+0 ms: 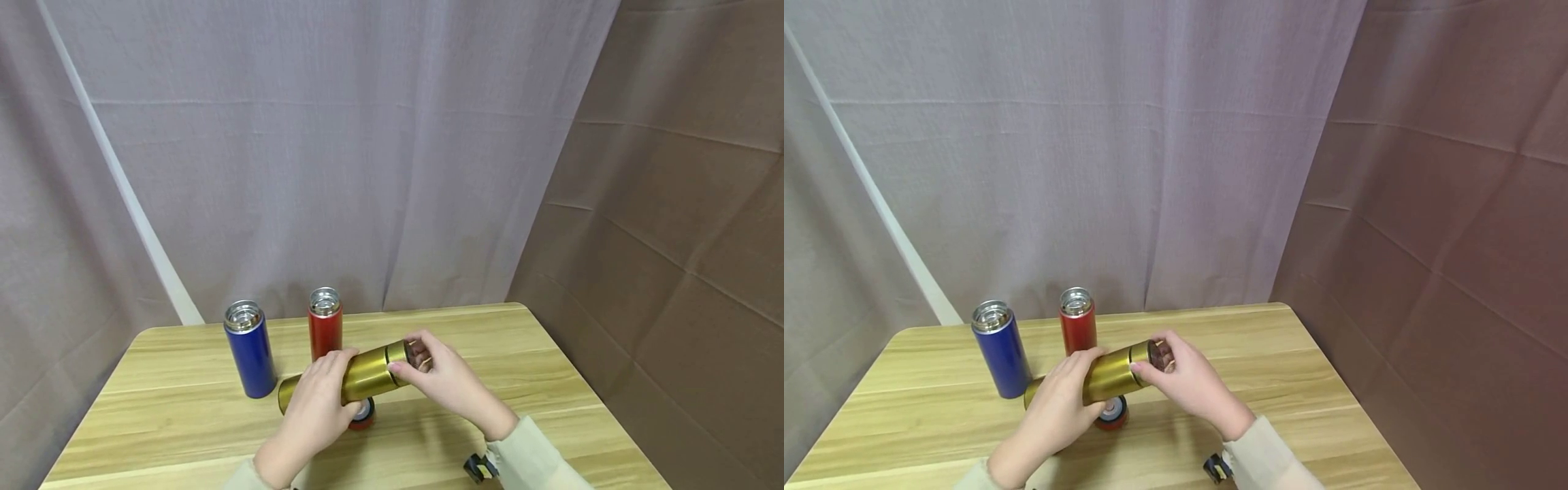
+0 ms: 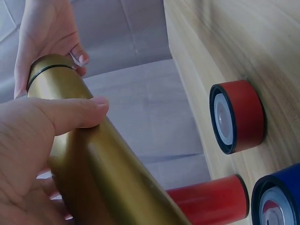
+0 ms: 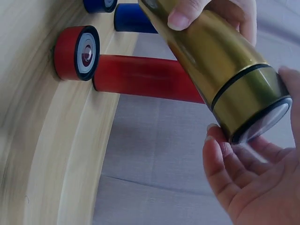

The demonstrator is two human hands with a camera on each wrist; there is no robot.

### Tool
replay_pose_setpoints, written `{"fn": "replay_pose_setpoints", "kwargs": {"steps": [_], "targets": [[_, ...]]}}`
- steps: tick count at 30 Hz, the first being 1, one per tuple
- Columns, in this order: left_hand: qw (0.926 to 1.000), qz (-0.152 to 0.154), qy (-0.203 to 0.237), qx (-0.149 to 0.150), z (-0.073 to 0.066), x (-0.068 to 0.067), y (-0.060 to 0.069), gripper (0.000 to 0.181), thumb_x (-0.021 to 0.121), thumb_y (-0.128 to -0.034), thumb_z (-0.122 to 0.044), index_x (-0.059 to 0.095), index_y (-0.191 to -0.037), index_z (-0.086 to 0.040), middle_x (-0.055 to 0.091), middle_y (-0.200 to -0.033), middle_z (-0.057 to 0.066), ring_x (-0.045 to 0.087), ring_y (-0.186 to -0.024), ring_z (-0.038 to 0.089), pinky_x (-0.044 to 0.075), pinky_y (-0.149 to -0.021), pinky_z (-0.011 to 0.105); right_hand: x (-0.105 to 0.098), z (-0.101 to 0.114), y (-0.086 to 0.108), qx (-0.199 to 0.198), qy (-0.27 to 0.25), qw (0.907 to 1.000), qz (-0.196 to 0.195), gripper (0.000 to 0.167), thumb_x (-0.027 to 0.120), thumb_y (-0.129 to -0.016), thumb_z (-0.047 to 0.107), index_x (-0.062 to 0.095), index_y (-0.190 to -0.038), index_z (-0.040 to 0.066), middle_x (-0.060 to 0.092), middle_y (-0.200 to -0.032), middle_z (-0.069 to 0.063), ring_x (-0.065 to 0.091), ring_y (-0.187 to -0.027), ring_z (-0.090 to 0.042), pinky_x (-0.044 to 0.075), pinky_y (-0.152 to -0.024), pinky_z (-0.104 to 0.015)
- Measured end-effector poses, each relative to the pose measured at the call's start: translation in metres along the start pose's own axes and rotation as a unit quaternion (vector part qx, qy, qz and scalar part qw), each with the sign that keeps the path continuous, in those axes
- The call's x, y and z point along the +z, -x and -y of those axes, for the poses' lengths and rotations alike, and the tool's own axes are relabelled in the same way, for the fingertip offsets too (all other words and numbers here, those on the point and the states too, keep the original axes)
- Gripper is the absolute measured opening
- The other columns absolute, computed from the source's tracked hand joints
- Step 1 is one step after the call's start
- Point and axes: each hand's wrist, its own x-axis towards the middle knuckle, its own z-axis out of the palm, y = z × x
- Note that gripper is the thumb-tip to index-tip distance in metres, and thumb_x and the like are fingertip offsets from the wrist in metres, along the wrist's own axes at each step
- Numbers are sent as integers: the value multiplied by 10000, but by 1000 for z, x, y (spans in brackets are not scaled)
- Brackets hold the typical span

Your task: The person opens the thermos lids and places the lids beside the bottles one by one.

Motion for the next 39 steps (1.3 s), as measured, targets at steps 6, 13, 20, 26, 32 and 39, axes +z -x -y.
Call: {"fn": "replay_pose_setpoints", "kwargs": {"steps": [6, 13, 20, 26, 32, 39], "targets": [[9996, 212, 154, -104, 4, -3, 1, 834, 904, -619, -197, 490, -1342, -163, 596, -1215, 1, 566, -1089, 215, 426, -964, 417, 0, -3, 2, -1212, 360, 9919, 108, 566, 733, -851, 393, 481, -1310, 178, 592, -1131, 53, 582, -983, -133, 510, -856, -351], [9998, 128, 147, -67, 5, -3, 3, 814, 906, -614, -175, 506, -1322, -145, 589, -1217, 17, 558, -1106, 244, 416, -974, 439, 3, -2, 3, -838, 382, 9957, -49, 685, 688, -854, 496, 377, -1422, 274, 364, -1403, 39, 457, -1217, -179, 466, -941, -405], [9999, 22, -79, 65, 6, -2, 2, 830, 911, -582, -145, 522, -1314, -115, 584, -1232, 56, 517, -1142, 268, 370, -1015, 463, 8, 0, 3, 38, 659, 9977, -163, 647, 591, -874, 598, 476, -1361, 187, 577, -1189, -8, 587, -1000, -177, 508, -820, -380], [9997, -70, -168, 142, 6, -2, 2, 828, 908, -575, -137, 523, -1308, -111, 592, -1218, 67, 516, -1131, 279, 379, -1003, 470, 11, -2, 3, 467, 884, 9948, -187, 605, 545, -884, 631, 578, -1202, 118, 620, -821, 56, 574, -710, -90, 492, -676, -321], [9996, -108, -183, 198, 7, -2, 3, 837, 912, -562, -114, 525, -1304, -102, 588, -1217, 81, 516, -1131, 289, 372, -1008, 482, 11, -4, 2, 343, 649, 9973, -78, 609, 579, -856, 639, 577, -1186, 128, 600, -824, 59, 573, -730, -113, 494, -653, -302], [9995, -114, -206, 206, 9, -4, 2, 831, 905, -572, -113, 521, -1308, -83, 576, -1222, 98, 509, -1140, 299, 379, -992, 487, 10, -5, 3, 21, 134, 9998, 155, 601, 649, -861, 544, 517, -1306, 163, 607, -1015, 22, 594, -868, -144, 538, -715, -316]]}}
